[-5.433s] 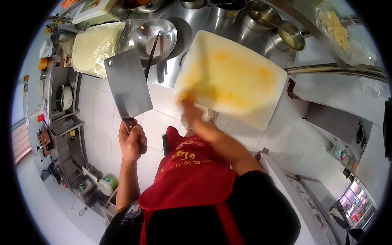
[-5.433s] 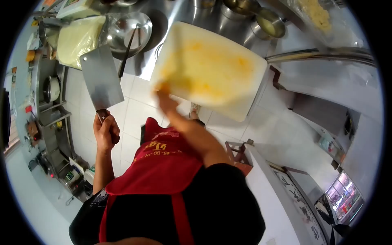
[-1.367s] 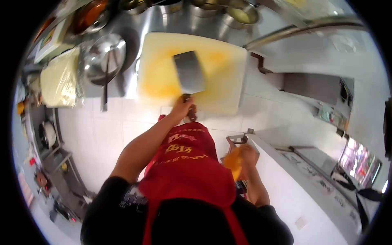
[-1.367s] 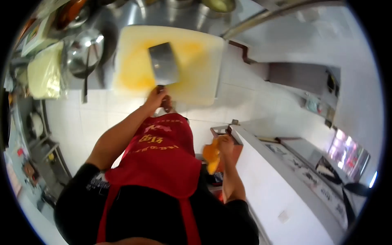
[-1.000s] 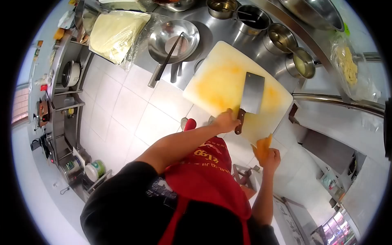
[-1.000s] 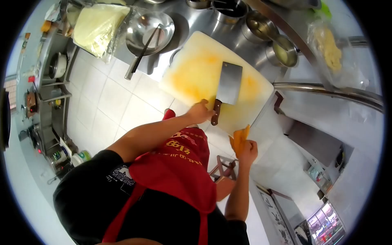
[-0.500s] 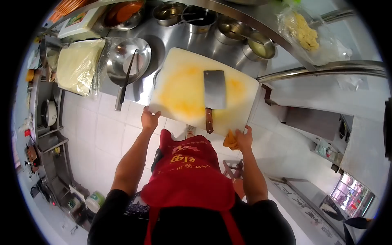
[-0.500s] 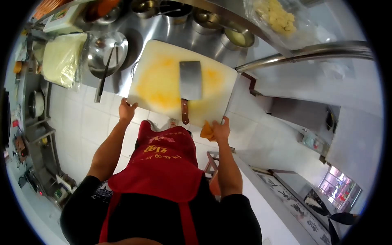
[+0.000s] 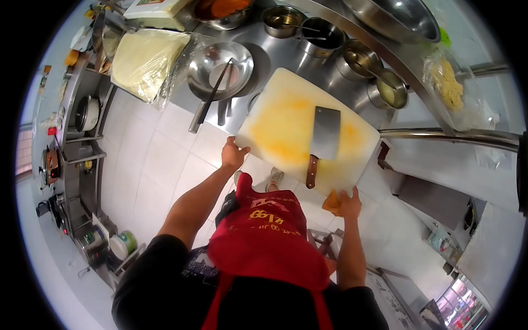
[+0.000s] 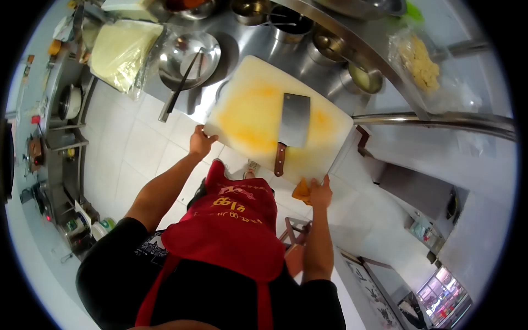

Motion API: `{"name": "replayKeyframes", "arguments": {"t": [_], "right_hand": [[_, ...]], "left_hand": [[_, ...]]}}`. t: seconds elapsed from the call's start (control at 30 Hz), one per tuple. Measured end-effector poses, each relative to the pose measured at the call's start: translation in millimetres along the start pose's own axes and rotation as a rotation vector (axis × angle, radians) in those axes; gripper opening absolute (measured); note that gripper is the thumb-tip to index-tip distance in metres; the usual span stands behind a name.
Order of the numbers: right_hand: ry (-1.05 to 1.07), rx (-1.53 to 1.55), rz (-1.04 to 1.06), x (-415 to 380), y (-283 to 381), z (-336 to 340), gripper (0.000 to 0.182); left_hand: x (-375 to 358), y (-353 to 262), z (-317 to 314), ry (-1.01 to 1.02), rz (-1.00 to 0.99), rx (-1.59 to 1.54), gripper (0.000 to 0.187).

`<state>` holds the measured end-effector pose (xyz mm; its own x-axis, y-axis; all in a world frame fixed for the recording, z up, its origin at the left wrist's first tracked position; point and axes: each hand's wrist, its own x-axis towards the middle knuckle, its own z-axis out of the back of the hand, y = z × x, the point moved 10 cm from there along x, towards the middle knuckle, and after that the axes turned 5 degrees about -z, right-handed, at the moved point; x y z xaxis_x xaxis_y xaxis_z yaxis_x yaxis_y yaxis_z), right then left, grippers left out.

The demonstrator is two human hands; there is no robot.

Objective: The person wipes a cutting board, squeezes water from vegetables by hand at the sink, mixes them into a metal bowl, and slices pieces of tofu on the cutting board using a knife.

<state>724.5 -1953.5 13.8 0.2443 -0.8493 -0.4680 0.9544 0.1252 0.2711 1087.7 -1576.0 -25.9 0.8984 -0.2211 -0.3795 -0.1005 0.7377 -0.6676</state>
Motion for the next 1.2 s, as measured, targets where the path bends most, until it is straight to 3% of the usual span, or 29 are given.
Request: {"name": "replayKeyframes", "arguments": {"t": [0.07, 0.13, 0.17, 0.23, 0.27, 0.37, 0.5, 0.57, 0.63, 0.67, 0.73, 0.77, 0.83, 0.9, 0.93, 0.97, 1.0, 1.03, 1.1, 1.2], "right_hand": [[0.020, -0.048, 0.026, -6.3, 11.7, 19.0, 0.041], [0.343, -0.584, 0.386, -13.0, 25.4, 1.5, 0.026], [0.348, -0.598, 0.400, -28.9, 48.3, 16.8, 0.026], [0.292, 0.289, 0.154, -53.1, 103.1, 66.0, 0.029], [0.277, 0.585, 0.260, -49.9, 126.0, 66.6, 0.028], [0.170, 0.877, 0.334, -55.3, 221.8, 53.6, 0.021], [0.210, 1.140, 0.438, -26.4, 344.1, -16.9, 0.026], [0.265, 1.188, 0.516, -3.0, 401.3, -75.0, 0.030], [0.126, 0.738, 0.773, -1.4, 451.9, -123.7, 0.039], [0.149, 0.738, 0.787, -10.2, 458.7, -138.6, 0.039], [-0.095, -0.051, 0.872, -42.7, 473.5, -178.4, 0.037], [-0.092, -0.046, 0.875, -49.4, 475.8, -196.8, 0.037], [-0.116, -0.115, 1.098, -83.8, 475.9, -233.9, 0.030], [-0.038, -0.275, 1.060, -124.6, 466.9, -259.7, 0.027], [0.020, -0.378, 1.009, -149.3, 458.8, -270.1, 0.028], [0.070, -0.383, 1.094, -174.8, 447.3, -296.0, 0.024], [0.550, -0.444, 1.013, -192.2, 410.2, -367.0, 0.021], [1.111, -0.402, 0.571, -230.1, 366.6, -362.9, 0.020], [0.699, -0.135, 0.995, -250.1, 366.5, -347.5, 0.024], [0.534, 0.147, 0.936, -225.4, 377.8, -286.3, 0.026]], "left_hand": [[7.6, 9.7, -3.3, 0.032, -0.074, 0.099, 0.070], [13.9, 11.5, 3.4, 0.039, -0.064, 0.071, 0.070], [11.0, 12.6, 0.9, 0.062, -0.052, 0.043, 0.069], [3.3, 6.9, 18.7, 0.015, 0.011, 0.048, 0.074], [3.0, 18.2, 32.4, -0.095, 0.087, -0.076, 0.075], [-7.8, 36.8, 75.2, -0.323, 0.251, -0.405, 0.073], [-14.5, 59.8, 106.5, -0.317, 0.215, -0.473, 0.059], [-18.9, 77.4, 109.0, -0.306, 0.227, -0.493, 0.042], [-36.2, 72.6, 112.5, -0.261, 0.248, -0.551, 0.036], [-44.6, 81.1, 109.2, -0.247, 0.241, -0.556, 0.034], [-64.3, 93.9, 103.3, -0.216, 0.259, -0.596, 0.031], [-75.9, 105.0, 99.7, -0.209, 0.291, -0.616, 0.030], [-99.9, 131.2, 92.3, -0.188, 0.366, -0.654, 0.030], [-126.8, 158.0, 87.7, -0.207, 0.434, -0.709, 0.031], [-133.0, 181.8, 84.7, -0.206, 0.406, -0.586, 0.031], [-145.0, 163.2, 98.9, -0.194, 0.462, -0.583, 0.032], [-150.8, 168.9, 99.1, -0.199, 0.461, -0.614, 0.032], [-158.3, 178.3, 101.9, -0.206, 0.459, -0.644, 0.032], [-167.6, 197.6, 105.6, -0.160, 0.475, -0.604, 0.033], [-187.2, 208.2, 120.6, -0.211, 0.520, -0.680, 0.033]]}}
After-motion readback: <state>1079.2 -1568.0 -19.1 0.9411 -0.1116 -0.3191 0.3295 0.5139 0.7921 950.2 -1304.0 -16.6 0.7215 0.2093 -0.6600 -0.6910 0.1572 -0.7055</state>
